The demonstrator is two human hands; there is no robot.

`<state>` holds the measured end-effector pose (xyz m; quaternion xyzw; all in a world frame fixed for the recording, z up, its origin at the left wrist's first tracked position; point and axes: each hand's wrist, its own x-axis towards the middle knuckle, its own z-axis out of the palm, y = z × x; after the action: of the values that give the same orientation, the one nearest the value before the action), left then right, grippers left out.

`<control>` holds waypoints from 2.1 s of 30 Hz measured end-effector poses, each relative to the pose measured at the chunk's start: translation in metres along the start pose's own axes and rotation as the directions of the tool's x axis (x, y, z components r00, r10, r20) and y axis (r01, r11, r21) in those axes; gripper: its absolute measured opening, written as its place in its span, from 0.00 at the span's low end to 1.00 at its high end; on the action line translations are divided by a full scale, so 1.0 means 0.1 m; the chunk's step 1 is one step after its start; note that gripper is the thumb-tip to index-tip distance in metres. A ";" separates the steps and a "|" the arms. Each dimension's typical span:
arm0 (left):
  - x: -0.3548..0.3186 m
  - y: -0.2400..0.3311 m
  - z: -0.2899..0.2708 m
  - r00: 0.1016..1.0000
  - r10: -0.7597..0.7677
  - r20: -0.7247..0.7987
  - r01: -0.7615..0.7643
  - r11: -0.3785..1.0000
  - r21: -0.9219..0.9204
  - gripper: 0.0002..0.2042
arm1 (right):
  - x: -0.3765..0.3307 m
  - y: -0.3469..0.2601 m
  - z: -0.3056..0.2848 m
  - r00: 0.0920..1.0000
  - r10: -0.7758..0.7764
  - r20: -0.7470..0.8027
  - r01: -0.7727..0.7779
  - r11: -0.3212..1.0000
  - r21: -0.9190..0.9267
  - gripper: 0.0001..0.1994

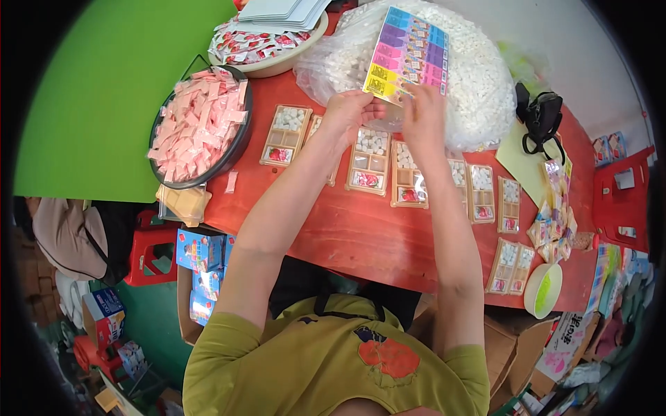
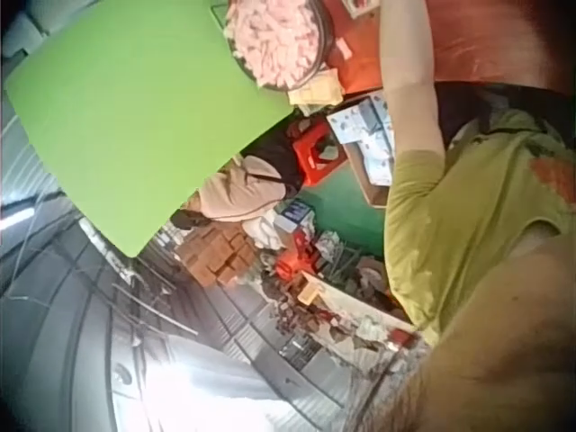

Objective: Applying decorative labels to small plastic containers filled with snacks.

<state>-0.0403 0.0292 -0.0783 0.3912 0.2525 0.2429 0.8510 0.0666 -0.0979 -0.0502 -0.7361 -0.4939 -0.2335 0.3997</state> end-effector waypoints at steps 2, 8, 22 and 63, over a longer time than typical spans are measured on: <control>-0.03 -0.01 0.01 1.000 0.017 -0.006 -0.017 0.999 -0.041 0.09 | 0.05 -0.13 0.14 0.993 -0.024 0.113 0.003 0.982 0.186 0.11; -0.10 0.16 0.02 1.000 0.010 -0.013 -0.012 0.989 -0.148 0.10 | 0.10 -0.18 0.33 0.974 -0.082 0.212 0.051 0.988 0.149 0.08; -0.02 0.10 0.01 0.990 0.139 -0.035 -0.128 0.967 0.220 0.08 | 0.20 -0.10 0.44 0.952 0.038 0.305 -0.114 0.966 0.234 0.06; -2.01 -2.20 2.25 0.341 0.240 0.909 -0.939 0.129 0.318 0.16 | -2.07 0.30 -4.41 0.384 0.813 -0.438 -0.008 0.477 0.879 0.16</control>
<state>-0.0055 -0.3423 -0.0760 0.8714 -0.1968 0.2773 0.3535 0.0336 -0.5769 0.0384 -0.3881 -0.0515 -0.1932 0.8996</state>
